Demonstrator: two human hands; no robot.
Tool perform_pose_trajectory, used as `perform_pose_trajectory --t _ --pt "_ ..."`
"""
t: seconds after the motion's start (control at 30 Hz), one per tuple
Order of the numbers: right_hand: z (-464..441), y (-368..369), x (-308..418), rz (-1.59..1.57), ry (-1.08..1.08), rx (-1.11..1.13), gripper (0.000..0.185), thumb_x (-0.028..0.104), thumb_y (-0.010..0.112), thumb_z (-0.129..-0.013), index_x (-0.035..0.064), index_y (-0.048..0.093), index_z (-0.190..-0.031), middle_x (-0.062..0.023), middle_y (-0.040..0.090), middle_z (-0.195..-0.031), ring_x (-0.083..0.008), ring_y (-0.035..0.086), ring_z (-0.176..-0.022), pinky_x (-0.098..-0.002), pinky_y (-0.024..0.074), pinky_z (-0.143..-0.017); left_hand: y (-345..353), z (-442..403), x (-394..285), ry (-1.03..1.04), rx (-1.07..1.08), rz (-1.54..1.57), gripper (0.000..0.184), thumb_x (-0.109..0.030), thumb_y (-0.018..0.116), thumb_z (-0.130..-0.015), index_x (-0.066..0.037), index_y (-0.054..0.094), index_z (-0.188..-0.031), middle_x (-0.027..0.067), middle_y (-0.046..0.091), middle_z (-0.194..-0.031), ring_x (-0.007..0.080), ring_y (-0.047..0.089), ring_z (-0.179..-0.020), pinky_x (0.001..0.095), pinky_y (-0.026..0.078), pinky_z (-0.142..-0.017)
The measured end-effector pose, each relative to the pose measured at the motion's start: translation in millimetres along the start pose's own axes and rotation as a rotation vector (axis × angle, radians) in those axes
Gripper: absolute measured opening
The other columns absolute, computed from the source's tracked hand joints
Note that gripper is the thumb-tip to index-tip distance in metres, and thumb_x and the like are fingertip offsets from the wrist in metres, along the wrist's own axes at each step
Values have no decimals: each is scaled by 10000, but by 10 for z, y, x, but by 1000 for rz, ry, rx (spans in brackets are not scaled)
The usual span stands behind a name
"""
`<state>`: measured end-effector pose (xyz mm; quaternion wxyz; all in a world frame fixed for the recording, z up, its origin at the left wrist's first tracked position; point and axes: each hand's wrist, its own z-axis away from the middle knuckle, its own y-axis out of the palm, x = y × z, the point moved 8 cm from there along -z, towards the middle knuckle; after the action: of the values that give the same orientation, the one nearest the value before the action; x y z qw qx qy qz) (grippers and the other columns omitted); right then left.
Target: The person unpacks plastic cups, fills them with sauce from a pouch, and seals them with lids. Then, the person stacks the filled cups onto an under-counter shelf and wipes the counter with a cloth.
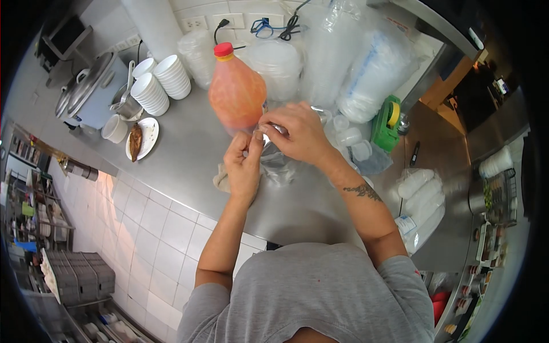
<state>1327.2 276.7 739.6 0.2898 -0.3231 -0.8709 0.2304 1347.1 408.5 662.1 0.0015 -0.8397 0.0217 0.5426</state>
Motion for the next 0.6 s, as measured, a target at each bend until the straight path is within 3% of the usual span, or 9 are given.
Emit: perform_pose_trajectory --t 0.2,0.43,0.6 --pt "0 -40 -83 1 51 -12 31 166 642 -768 137 640 -778 26 604 -661 -186 564 -636 -339 377 -614 -48 67 16 -137 97 182 55 -35 537 -895 -4 575 -870 -16 525 -785 65 457 -727 209 376 -665" --pt "35 -87 9 -29 19 33 15 110 627 -787 115 634 -776 2 619 -764 -197 569 -766 -352 374 -731 -78 108 63 -196 86 216 83 4 542 -871 -12 566 -949 -16 542 -849 73 483 -769 214 395 -724" --pt "126 -226 102 -115 -94 18 32 97 658 -774 123 653 -792 -1 604 -806 -208 538 -882 -387 346 -880 -28 284 -190 125 118 -29 56 34 569 -842 -4 551 -880 38 538 -834 119 495 -722 233 409 -675"
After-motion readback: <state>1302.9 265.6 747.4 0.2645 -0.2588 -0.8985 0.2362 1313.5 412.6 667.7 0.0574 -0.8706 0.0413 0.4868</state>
